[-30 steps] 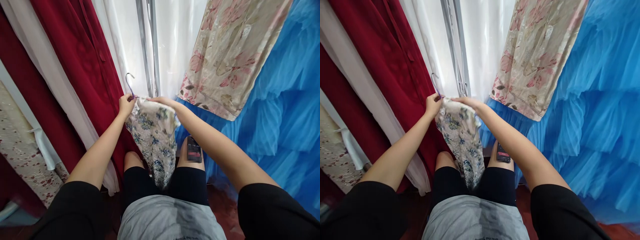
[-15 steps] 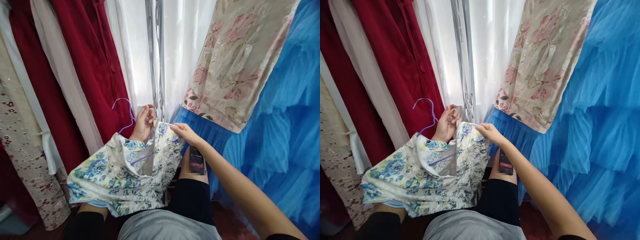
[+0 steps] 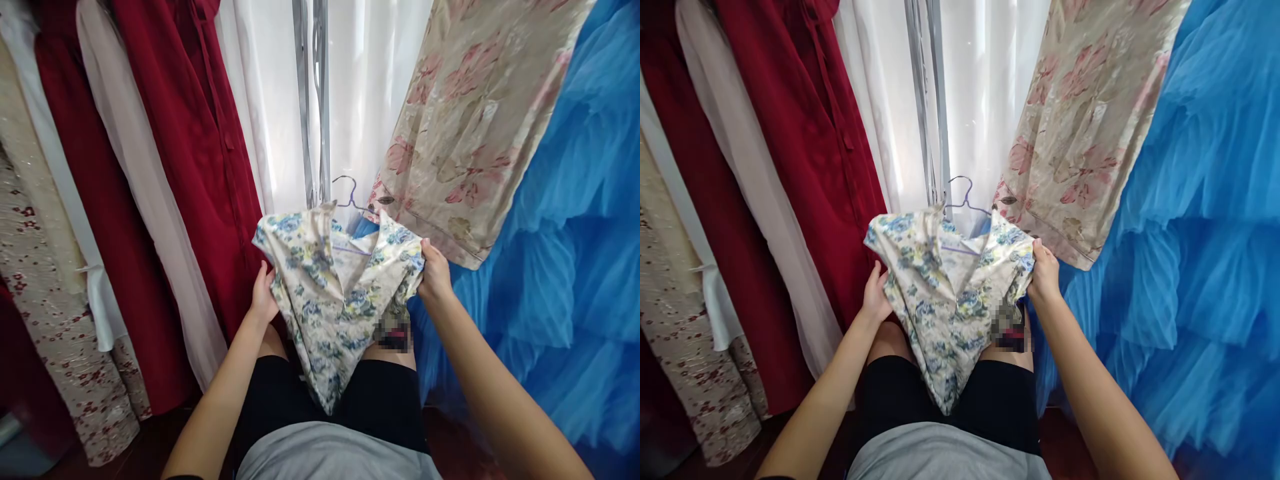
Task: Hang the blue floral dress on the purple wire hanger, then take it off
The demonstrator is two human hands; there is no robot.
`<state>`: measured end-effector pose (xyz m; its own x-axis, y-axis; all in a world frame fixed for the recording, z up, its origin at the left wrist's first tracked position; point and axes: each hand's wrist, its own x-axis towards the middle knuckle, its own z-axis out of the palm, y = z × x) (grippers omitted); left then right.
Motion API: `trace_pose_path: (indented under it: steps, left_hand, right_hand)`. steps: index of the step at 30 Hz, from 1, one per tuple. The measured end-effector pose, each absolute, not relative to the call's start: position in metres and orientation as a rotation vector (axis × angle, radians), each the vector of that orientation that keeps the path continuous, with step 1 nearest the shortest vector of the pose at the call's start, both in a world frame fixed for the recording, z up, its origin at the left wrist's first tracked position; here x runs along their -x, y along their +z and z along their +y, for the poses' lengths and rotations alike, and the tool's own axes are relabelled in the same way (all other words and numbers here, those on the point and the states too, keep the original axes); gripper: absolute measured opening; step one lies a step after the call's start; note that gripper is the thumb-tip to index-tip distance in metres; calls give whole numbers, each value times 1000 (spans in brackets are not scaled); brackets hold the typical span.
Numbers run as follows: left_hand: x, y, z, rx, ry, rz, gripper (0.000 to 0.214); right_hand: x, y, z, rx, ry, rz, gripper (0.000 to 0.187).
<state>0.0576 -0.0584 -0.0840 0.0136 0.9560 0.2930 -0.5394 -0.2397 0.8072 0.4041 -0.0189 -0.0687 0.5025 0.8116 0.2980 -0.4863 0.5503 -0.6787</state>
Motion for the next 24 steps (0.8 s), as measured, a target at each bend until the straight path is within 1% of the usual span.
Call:
trace_pose_path:
  steps: [2,5,8,12,15,19,24]
  left_hand:
    - [-56,-101,-59,-960,1573,573,67]
    - [-60,-120,-56,-949,1699,709,53]
    - [-66,-137,-62,-987,1793,858,59]
    - [-71,-167,-80,-985,1825,918,64]
    - [-79,-180,-88,-984,1793,962,61]
    - [-94,-166,-85,-1054,1754,942,50]
    - [-97,-137,-79,-1092,1813,890,50]
  right_hand:
    - [-399,-60,-11,545,811,-643,39]
    - [-383,-44,-6,556,855,-737,38]
    - [-372,-37,-15,575,931,-864,37]
    - [-378,-50,-33,619,1017,-898,36]
    - [-386,-63,-35,622,973,-794,37]
    - [-385,-58,-27,560,887,-659,36]
    - [-373,-39,-27,582,898,-737,35]
